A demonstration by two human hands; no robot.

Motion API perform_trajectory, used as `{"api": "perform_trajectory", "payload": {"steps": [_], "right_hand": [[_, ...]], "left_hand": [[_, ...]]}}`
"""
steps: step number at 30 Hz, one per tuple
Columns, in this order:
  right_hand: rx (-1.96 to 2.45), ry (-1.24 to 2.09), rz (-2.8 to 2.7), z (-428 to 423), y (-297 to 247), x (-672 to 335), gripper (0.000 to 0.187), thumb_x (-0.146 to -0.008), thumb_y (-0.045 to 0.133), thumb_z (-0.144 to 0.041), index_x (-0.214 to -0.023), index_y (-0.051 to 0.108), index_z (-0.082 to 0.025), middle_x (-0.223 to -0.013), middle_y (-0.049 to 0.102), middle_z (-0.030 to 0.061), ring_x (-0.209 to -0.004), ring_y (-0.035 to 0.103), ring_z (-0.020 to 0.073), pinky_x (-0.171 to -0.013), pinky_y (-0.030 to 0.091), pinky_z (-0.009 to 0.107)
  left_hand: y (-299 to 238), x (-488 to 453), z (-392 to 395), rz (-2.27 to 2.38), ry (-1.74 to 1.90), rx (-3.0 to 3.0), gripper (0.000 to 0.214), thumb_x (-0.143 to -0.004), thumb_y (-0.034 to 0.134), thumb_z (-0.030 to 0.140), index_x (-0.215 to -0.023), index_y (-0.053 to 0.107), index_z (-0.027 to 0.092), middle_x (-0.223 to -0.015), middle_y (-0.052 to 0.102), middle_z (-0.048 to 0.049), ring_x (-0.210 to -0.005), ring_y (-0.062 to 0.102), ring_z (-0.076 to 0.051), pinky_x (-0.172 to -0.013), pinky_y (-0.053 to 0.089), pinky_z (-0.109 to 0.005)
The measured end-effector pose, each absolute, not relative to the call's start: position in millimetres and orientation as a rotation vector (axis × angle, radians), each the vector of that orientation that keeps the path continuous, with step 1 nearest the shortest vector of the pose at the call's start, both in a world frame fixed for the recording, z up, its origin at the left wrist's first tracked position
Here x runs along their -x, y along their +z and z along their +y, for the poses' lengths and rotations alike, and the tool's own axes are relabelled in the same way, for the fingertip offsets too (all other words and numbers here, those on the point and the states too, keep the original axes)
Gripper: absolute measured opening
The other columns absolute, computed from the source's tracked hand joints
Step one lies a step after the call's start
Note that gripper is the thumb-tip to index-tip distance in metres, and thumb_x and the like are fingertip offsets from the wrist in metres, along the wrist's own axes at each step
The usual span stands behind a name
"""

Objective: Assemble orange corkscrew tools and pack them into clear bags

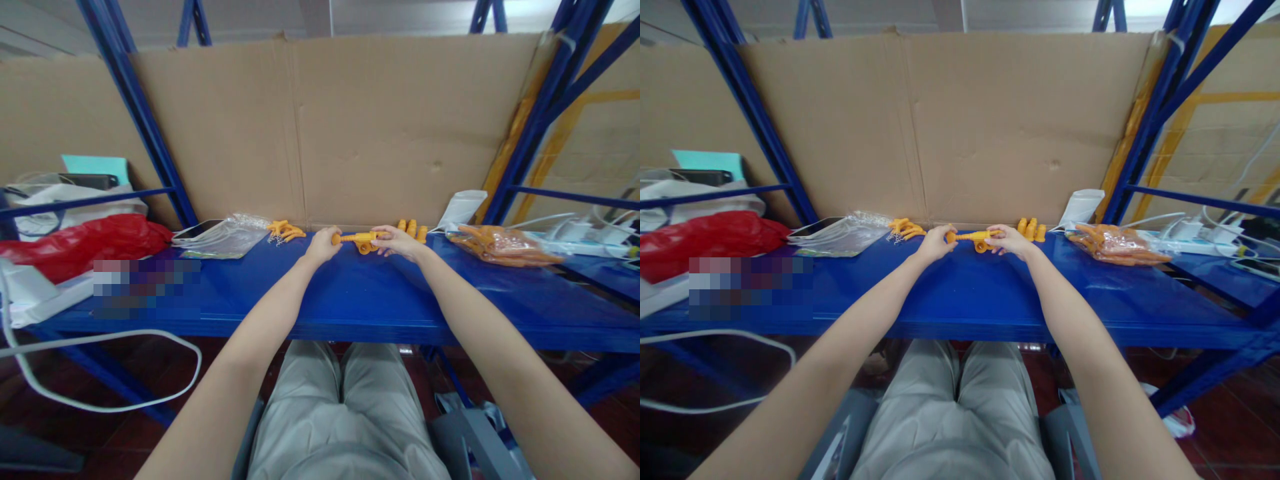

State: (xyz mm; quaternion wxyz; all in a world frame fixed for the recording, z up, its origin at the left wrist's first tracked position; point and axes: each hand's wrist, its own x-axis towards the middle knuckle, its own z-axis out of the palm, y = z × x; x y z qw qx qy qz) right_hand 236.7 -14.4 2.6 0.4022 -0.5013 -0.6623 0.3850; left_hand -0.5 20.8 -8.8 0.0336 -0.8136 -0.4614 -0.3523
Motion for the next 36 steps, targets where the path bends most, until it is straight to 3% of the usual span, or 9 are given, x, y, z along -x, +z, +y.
{"api": "perform_trajectory", "payload": {"steps": [10,16,22,26,29,32,36], "right_hand": [[1.321,0.971,-1.702,-14.2,4.3,-234.4,0.034,-0.082,0.073,-0.045,-0.101,0.063,-0.019,-0.094,0.072,0.0102,-0.058,0.058,0.0079,-0.052,0.048,0.019],[1.338,0.975,-1.705,-18.2,6.5,-233.4,0.037,-0.085,0.067,-0.053,-0.099,0.064,-0.019,-0.092,0.072,0.0112,-0.058,0.059,0.0091,-0.051,0.047,0.019],[1.337,0.894,-1.708,-19.4,7.1,-232.2,0.044,-0.08,0.073,-0.05,-0.111,0.062,-0.022,-0.098,0.073,0.0101,-0.065,0.064,0.0129,-0.053,0.049,0.022],[1.344,0.871,-1.73,-20.0,8.1,-231.8,0.042,-0.085,0.064,-0.058,-0.096,0.065,-0.017,-0.093,0.073,0.0134,-0.066,0.065,0.0141,-0.056,0.05,0.024],[1.349,0.891,-1.723,-18.8,7.8,-232.5,0.056,-0.086,0.051,-0.069,-0.088,0.066,-0.015,-0.087,0.072,0.017,-0.064,0.064,0.0158,-0.056,0.051,0.026],[1.386,0.905,-1.71,-17.1,6.4,-233.7,0.066,-0.084,0.046,-0.076,-0.091,0.067,-0.014,-0.086,0.072,0.0178,-0.062,0.064,0.017,-0.052,0.049,0.027],[1.376,0.933,-1.707,-17.6,5.8,-233.6,0.054,-0.084,0.057,-0.068,-0.102,0.066,-0.018,-0.096,0.073,0.015,-0.061,0.064,0.014,-0.049,0.046,0.022]], "left_hand": [[-8.4,0.6,19.8,-1.418,-1.086,2.504,0.027,-0.075,0.067,0.011,-0.102,0.068,0.019,-0.106,0.073,-0.0068,-0.101,0.067,-0.021,-0.092,0.052,-0.032],[-6.5,0.2,16.9,-1.431,-1.084,2.509,0.028,-0.076,0.067,0.011,-0.102,0.067,0.018,-0.106,0.073,-0.0066,-0.102,0.067,-0.021,-0.092,0.051,-0.032],[-8.4,0.5,19.0,-1.408,-1.098,2.503,0.027,-0.075,0.068,0.012,-0.102,0.067,0.019,-0.105,0.073,-0.0058,-0.1,0.066,-0.02,-0.092,0.051,-0.032],[-8.1,0.2,19.8,-1.384,-1.131,2.521,0.027,-0.075,0.069,0.011,-0.101,0.067,0.019,-0.105,0.072,-0.0055,-0.101,0.066,-0.019,-0.093,0.05,-0.032],[-6.6,-0.9,18.4,-1.356,-1.151,2.538,0.026,-0.076,0.07,0.011,-0.101,0.066,0.017,-0.106,0.072,-0.0063,-0.102,0.065,-0.019,-0.094,0.048,-0.032],[-6.1,-1.7,17.3,-1.347,-1.148,2.543,0.027,-0.076,0.07,0.011,-0.102,0.066,0.017,-0.106,0.072,-0.0066,-0.102,0.065,-0.019,-0.095,0.048,-0.032],[-7.2,-0.9,18.0,-1.349,-1.138,2.54,0.027,-0.075,0.07,0.01,-0.101,0.066,0.017,-0.106,0.072,-0.006,-0.102,0.065,-0.02,-0.095,0.048,-0.033]]}}
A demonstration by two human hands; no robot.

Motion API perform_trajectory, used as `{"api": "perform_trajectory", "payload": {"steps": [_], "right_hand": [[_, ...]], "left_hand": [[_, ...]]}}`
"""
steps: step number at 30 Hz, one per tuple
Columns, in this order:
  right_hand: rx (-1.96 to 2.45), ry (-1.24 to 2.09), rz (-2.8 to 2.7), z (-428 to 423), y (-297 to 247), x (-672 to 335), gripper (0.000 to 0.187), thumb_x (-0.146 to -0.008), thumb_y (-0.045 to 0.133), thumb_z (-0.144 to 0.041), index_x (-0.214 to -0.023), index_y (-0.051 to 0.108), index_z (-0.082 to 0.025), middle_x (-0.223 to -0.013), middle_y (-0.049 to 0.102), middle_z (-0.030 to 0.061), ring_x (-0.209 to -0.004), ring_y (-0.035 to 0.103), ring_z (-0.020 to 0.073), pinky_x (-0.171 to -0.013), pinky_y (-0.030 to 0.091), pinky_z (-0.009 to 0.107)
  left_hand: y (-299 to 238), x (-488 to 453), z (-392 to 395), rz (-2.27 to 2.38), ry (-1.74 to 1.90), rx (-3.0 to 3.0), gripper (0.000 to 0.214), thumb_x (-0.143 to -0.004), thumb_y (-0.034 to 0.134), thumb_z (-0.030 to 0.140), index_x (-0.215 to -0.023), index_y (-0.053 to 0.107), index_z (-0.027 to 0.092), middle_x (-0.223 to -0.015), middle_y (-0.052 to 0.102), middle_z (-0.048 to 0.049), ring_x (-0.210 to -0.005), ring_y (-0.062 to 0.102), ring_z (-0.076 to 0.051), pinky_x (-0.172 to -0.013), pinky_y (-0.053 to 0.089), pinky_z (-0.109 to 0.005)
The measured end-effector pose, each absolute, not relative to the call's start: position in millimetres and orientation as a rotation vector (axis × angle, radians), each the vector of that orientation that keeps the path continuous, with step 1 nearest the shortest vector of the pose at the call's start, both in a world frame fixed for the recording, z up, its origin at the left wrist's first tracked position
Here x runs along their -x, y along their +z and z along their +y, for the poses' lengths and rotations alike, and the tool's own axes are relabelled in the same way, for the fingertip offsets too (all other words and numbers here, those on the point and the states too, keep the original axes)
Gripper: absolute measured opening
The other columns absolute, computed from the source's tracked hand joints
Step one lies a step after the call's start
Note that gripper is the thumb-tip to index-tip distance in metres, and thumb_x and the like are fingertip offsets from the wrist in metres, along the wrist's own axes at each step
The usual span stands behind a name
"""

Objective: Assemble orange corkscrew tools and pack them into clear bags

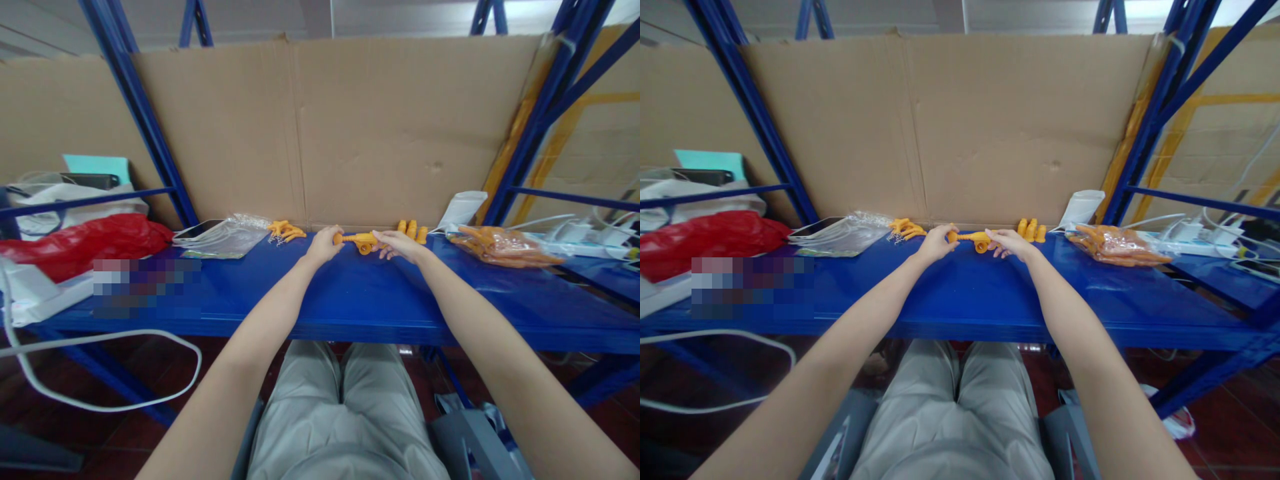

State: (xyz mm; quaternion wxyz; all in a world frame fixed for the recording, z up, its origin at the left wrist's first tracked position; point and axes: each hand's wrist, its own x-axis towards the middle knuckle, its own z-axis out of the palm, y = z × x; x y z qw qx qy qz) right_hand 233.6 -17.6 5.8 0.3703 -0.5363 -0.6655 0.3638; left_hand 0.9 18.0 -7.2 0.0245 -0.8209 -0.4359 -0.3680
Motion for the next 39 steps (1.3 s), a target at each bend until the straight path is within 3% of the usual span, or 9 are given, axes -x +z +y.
{"api": "perform_trajectory", "payload": {"steps": [3,7,16,20,23,28,39], "right_hand": [[1.363,0.907,-1.716,-19,7,-232,0.046,-0.082,0.067,-0.059,-0.105,0.065,-0.019,-0.099,0.073,0.0132,-0.063,0.064,0.0126,-0.05,0.045,0.02],[1.376,0.906,-1.718,-19,9,-230,0.045,-0.082,0.067,-0.059,-0.103,0.067,-0.019,-0.094,0.074,0.0132,-0.062,0.064,0.013,-0.051,0.045,0.021],[1.433,0.768,-1.686,-10,3,-239,0.058,-0.093,0.04,-0.066,-0.111,0.064,-0.017,-0.097,0.072,0.018,-0.06,0.065,0.0159,-0.049,0.047,0.025],[1.604,0.446,-1.861,1,-3,-247,0.044,-0.085,0.062,-0.058,-0.094,0.07,-0.016,-0.073,0.068,0.0104,-0.053,0.059,0.0158,-0.05,0.047,0.028],[1.625,0.328,-2.048,6,-8,-250,0.032,-0.081,0.068,-0.049,-0.079,0.07,-0.017,-0.059,0.062,0.0046,-0.052,0.058,0.0163,-0.052,0.048,0.029],[1.642,0.327,-2.12,8,-10,-250,0.024,-0.083,0.067,-0.037,-0.071,0.069,-0.017,-0.059,0.062,0.0054,-0.057,0.06,0.018,-0.057,0.049,0.03],[1.614,0.343,-2.125,7,-10,-250,0.036,-0.08,0.069,-0.048,-0.062,0.064,-0.018,-0.059,0.06,0.0045,-0.054,0.056,0.015,-0.054,0.044,0.027]], "left_hand": [[-8,0,19,-1.361,-1.141,2.53,0.027,-0.075,0.07,0.01,-0.101,0.067,0.018,-0.106,0.072,-0.0059,-0.102,0.065,-0.019,-0.094,0.049,-0.033],[-8,0,19,-1.365,-1.141,2.532,0.026,-0.076,0.069,0.01,-0.101,0.067,0.018,-0.105,0.072,-0.0062,-0.101,0.065,-0.019,-0.094,0.049,-0.033],[-9,1,19,-1.393,-1.141,2.515,0.026,-0.076,0.065,0.01,-0.1,0.067,0.019,-0.104,0.072,-0.0061,-0.1,0.066,-0.02,-0.092,0.051,-0.033],[-8,1,18,-1.409,-1.124,2.5,0.027,-0.076,0.064,0.009,-0.101,0.068,0.018,-0.106,0.073,-0.0073,-0.102,0.066,-0.021,-0.094,0.051,-0.033],[-8,1,18,-1.429,-1.102,2.492,0.028,-0.077,0.063,0.009,-0.103,0.068,0.017,-0.108,0.073,-0.0086,-0.103,0.066,-0.022,-0.095,0.051,-0.034],[-10,2,19,-1.458,-1.085,2.49,0.028,-0.077,0.063,0.01,-0.103,0.068,0.019,-0.107,0.072,-0.0079,-0.103,0.066,-0.022,-0.095,0.052,-0.035],[-11,3,19,-1.529,-1.069,2.454,0.03,-0.077,0.062,0.009,-0.104,0.068,0.019,-0.105,0.072,-0.0089,-0.102,0.066,-0.023,-0.094,0.052,-0.035]]}}
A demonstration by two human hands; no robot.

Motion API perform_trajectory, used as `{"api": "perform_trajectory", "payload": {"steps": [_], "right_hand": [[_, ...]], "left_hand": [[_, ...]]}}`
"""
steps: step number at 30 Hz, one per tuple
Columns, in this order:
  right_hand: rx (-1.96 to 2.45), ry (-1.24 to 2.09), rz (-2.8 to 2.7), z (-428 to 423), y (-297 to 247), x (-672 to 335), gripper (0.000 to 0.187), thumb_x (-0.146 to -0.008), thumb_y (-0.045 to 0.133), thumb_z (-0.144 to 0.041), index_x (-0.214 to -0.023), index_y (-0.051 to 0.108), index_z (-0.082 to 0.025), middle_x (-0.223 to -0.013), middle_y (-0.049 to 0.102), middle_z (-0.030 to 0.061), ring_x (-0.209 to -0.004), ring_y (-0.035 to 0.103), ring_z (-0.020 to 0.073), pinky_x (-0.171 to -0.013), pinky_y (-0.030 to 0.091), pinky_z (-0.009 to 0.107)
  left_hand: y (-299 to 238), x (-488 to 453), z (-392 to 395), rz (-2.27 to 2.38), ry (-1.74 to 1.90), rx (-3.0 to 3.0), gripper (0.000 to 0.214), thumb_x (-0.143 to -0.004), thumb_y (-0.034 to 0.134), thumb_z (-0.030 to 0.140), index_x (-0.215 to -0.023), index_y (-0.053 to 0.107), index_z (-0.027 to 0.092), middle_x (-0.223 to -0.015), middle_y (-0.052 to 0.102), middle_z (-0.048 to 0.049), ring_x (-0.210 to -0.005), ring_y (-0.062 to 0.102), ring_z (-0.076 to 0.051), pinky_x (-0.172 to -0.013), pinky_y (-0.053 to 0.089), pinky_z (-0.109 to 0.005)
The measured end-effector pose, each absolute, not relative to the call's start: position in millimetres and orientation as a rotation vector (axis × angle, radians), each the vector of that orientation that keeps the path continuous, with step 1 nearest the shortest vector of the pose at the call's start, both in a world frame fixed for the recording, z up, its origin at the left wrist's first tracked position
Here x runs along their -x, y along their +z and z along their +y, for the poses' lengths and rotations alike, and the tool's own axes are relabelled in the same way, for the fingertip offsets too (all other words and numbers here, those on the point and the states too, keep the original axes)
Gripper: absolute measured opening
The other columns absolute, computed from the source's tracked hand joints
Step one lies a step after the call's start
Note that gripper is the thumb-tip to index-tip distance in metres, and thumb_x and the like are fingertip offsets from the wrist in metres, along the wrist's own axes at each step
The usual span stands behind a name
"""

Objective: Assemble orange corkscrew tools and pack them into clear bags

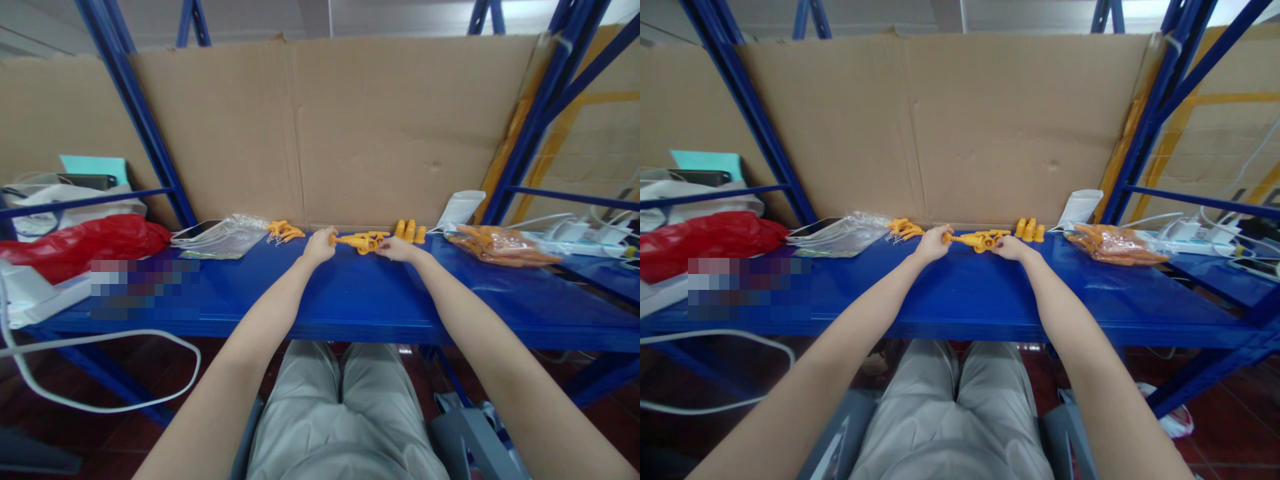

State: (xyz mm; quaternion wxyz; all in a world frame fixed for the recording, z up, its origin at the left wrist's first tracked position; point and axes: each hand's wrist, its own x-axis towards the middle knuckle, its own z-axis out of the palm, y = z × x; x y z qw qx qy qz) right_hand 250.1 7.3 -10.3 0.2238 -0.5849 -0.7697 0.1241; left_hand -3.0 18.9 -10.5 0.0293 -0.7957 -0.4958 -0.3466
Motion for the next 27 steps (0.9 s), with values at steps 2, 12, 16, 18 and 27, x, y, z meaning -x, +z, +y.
{"api": "perform_trajectory", "payload": {"steps": [2,12,16,18,27], "right_hand": [[1.598,0.364,-2.063,4,-7,-248,0.045,-0.084,0.062,-0.057,-0.063,0.063,-0.017,-0.058,0.06,0.0053,-0.052,0.055,0.0142,-0.052,0.044,0.026],[1.244,0.659,-1.825,-10,3,-227,0.05,-0.077,0.073,-0.052,-0.115,0.064,-0.021,-0.099,0.069,0.0111,-0.071,0.065,0.0156,-0.054,0.049,0.023],[1.205,0.673,-1.796,-3,-3,-231,0.05,-0.069,0.08,-0.047,-0.109,0.067,-0.021,-0.101,0.069,0.011,-0.068,0.064,0.0151,-0.051,0.05,0.023],[1.192,0.677,-1.79,1,-6,-233,0.05,-0.066,0.082,-0.046,-0.107,0.067,-0.021,-0.099,0.07,0.0109,-0.067,0.065,0.0151,-0.05,0.05,0.023],[1.211,0.727,-1.796,3,-6,-232,0.051,-0.066,0.082,-0.049,-0.105,0.065,-0.02,-0.091,0.072,0.0106,-0.061,0.065,0.0153,-0.047,0.048,0.023]], "left_hand": [[-10,4,19,-1.549,-1.058,2.436,0.03,-0.077,0.061,0.009,-0.104,0.068,0.019,-0.103,0.072,-0.0091,-0.101,0.067,-0.023,-0.093,0.052,-0.035],[-6,2,15,-1.557,-1.038,2.435,0.03,-0.078,0.062,0.011,-0.107,0.069,0.017,-0.107,0.073,-0.0102,-0.102,0.067,-0.024,-0.094,0.053,-0.035],[-5,1,13,-1.582,-1.021,2.448,0.03,-0.079,0.061,0.013,-0.108,0.069,0.018,-0.109,0.073,-0.0085,-0.104,0.067,-0.023,-0.096,0.051,-0.033],[-4,1,12,-1.592,-1.011,2.455,0.03,-0.08,0.062,0.013,-0.109,0.069,0.017,-0.111,0.073,-0.0087,-0.106,0.066,-0.022,-0.096,0.051,-0.032],[-3,0,9,-1.576,-1.006,2.466,0.031,-0.08,0.061,0.013,-0.11,0.069,0.016,-0.111,0.073,-0.0099,-0.106,0.066,-0.023,-0.096,0.051,-0.032]]}}
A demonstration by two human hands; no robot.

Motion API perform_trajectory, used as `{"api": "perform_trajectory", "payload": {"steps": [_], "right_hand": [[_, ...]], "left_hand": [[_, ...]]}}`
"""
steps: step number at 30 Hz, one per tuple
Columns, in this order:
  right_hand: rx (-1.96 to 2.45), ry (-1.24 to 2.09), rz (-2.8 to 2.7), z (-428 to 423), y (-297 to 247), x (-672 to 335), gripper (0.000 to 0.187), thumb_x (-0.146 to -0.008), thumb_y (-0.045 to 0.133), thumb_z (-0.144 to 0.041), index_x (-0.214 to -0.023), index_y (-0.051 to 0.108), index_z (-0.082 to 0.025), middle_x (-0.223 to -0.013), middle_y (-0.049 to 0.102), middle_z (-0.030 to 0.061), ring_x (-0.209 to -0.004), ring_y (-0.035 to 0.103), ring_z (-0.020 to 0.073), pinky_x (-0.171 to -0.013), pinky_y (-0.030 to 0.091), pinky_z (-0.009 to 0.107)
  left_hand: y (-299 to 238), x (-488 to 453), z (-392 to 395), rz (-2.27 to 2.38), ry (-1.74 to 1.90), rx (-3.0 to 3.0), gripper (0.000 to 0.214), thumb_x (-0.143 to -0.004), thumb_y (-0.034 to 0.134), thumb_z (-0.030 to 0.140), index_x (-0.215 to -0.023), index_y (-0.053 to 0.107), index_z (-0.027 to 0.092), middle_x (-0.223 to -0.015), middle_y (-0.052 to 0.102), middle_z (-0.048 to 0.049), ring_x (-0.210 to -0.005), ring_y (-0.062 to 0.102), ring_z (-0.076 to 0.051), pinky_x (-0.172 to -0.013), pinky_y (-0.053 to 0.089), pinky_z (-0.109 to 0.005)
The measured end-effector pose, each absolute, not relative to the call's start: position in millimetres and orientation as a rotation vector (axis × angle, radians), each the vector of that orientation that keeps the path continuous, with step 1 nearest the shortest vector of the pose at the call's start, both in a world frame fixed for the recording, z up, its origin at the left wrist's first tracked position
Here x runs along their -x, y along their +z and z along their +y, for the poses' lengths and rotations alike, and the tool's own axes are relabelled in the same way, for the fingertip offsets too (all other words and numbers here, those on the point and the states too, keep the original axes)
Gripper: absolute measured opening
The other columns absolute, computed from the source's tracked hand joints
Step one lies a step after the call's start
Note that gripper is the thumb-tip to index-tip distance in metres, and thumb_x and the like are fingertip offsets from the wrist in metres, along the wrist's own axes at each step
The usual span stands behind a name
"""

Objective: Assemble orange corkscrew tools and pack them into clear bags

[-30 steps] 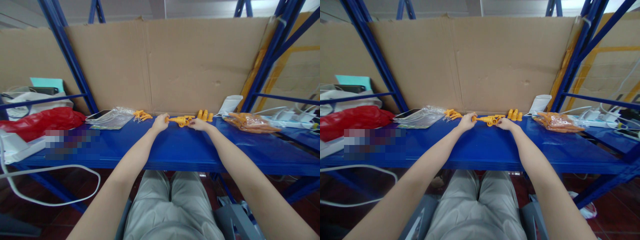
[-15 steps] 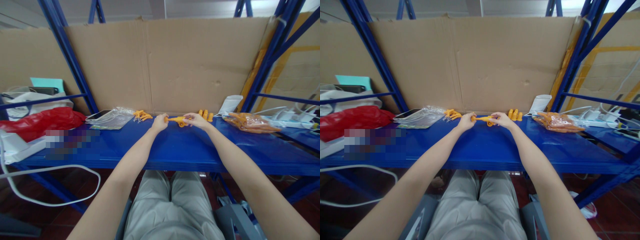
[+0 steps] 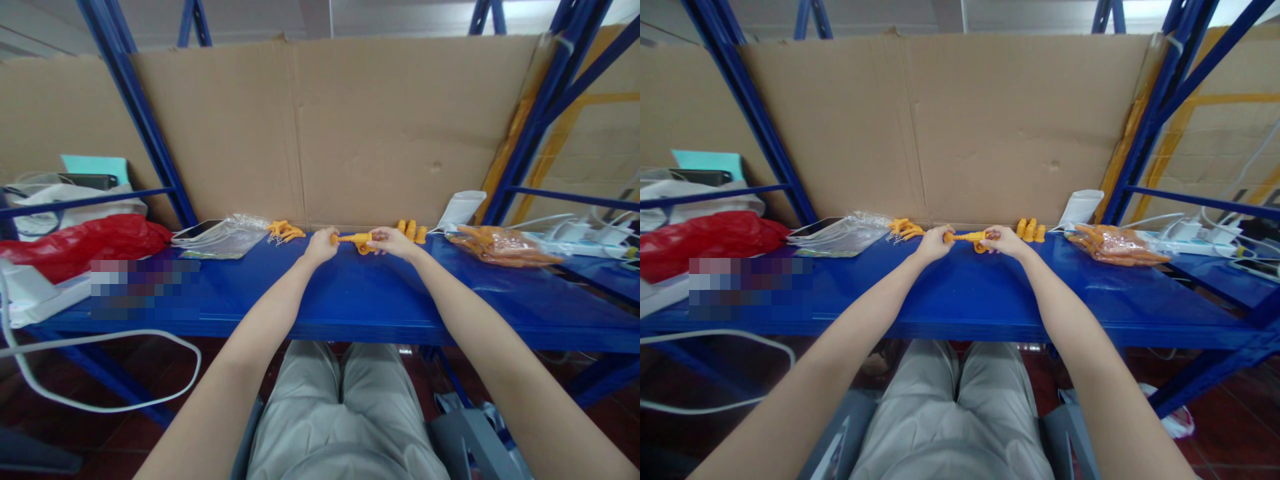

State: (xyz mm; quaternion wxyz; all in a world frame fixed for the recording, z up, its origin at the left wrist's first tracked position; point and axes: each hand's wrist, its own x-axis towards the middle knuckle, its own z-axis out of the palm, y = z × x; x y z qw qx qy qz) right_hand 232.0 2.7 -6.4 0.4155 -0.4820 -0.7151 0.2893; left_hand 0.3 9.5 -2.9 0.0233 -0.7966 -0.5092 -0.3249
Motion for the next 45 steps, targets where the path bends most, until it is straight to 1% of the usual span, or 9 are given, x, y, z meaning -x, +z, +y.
{"api": "perform_trajectory", "payload": {"steps": [10,14,18,21,24,28,30,37,45], "right_hand": [[1.279,0.679,-1.835,-1,-6,-231,0.055,-0.074,0.076,-0.053,-0.116,0.063,-0.02,-0.1,0.072,0.0137,-0.07,0.069,0.0206,-0.059,0.057,0.033],[1.333,0.525,-1.851,2,-6,-235,0.05,-0.088,0.061,-0.05,-0.128,0.058,-0.02,-0.117,0.068,0.0173,-0.088,0.072,0.0259,-0.074,0.059,0.041],[1.427,0.308,-1.895,8,-8,-243,0.044,-0.095,0.05,-0.034,-0.134,0.056,-0.016,-0.132,0.061,0.0184,-0.116,0.063,0.0299,-0.095,0.053,0.046],[1.518,0.195,-1.981,12,-11,-250,0.053,-0.089,0.058,-0.029,-0.14,0.053,-0.014,-0.14,0.056,0.0182,-0.128,0.054,0.0341,-0.107,0.044,0.048],[1.634,0.189,-2.096,13,-15,-255,0.064,-0.084,0.065,-0.029,-0.145,0.048,-0.018,-0.144,0.054,0.0134,-0.133,0.049,0.0354,-0.114,0.037,0.047],[1.778,0.274,-2.158,14,-20,-260,0.077,-0.086,0.062,-0.03,-0.155,0.031,-0.013,-0.153,0.042,0.0148,-0.138,0.044,0.0299,-0.116,0.034,0.041],[1.788,0.299,-2.161,14,-21,-260,0.078,-0.087,0.061,-0.03,-0.156,0.027,-0.011,-0.155,0.039,0.0165,-0.138,0.044,0.0285,-0.116,0.034,0.038],[1.756,0.281,-2.149,15,-22,-261,0.074,-0.087,0.062,-0.026,-0.153,0.033,-0.015,-0.152,0.043,0.0159,-0.136,0.047,0.0287,-0.115,0.035,0.041],[1.639,0.282,-2.137,21,-27,-267,0.074,-0.082,0.069,-0.031,-0.149,0.039,-0.017,-0.141,0.056,0.0154,-0.127,0.057,0.0263,-0.109,0.042,0.04]], "left_hand": [[-3,1,11,-1.555,-0.983,2.475,0.032,-0.081,0.06,0.013,-0.111,0.068,0.015,-0.111,0.072,-0.0102,-0.105,0.066,-0.023,-0.096,0.051,-0.032],[-4,1,13,-1.56,-0.964,2.469,0.031,-0.081,0.06,0.013,-0.112,0.067,0.015,-0.111,0.071,-0.0106,-0.104,0.065,-0.022,-0.095,0.05,-0.032],[-4,4,14,-1.568,-0.923,2.469,0.032,-0.083,0.057,0.01,-0.114,0.065,0.017,-0.113,0.07,-0.0094,-0.107,0.064,-0.021,-0.096,0.05,-0.032],[-3,7,13,-1.578,-0.849,2.469,0.035,-0.085,0.053,0.008,-0.117,0.064,0.018,-0.118,0.067,-0.0101,-0.11,0.063,-0.021,-0.097,0.049,-0.032],[0,12,10,-1.577,-0.751,2.435,0.039,-0.088,0.049,0.009,-0.123,0.062,0.022,-0.127,0.063,-0.0102,-0.115,0.062,-0.022,-0.098,0.049,-0.034],[5,16,14,-1.56,-0.578,2.394,0.047,-0.089,0.045,0.008,-0.13,0.059,0.025,-0.134,0.06,-0.0099,-0.117,0.062,-0.024,-0.098,0.049,-0.035],[8,15,22,-1.529,-0.485,2.421,0.046,-0.088,0.047,0.007,-0.129,0.061,0.024,-0.133,0.061,-0.0093,-0.117,0.062,-0.023,-0.098,0.049,-0.033],[13,3,59,-1.466,-0.276,2.573,0.036,-0.079,0.055,0.008,-0.107,0.073,0.024,-0.112,0.074,-0.0049,-0.107,0.066,-0.019,-0.092,0.049,-0.025],[8,-16,77,-1.51,-0.32,2.641,0.038,-0.072,0.06,0.004,-0.101,0.076,0.021,-0.111,0.074,-0.0086,-0.105,0.067,-0.022,-0.088,0.048,-0.025]]}}
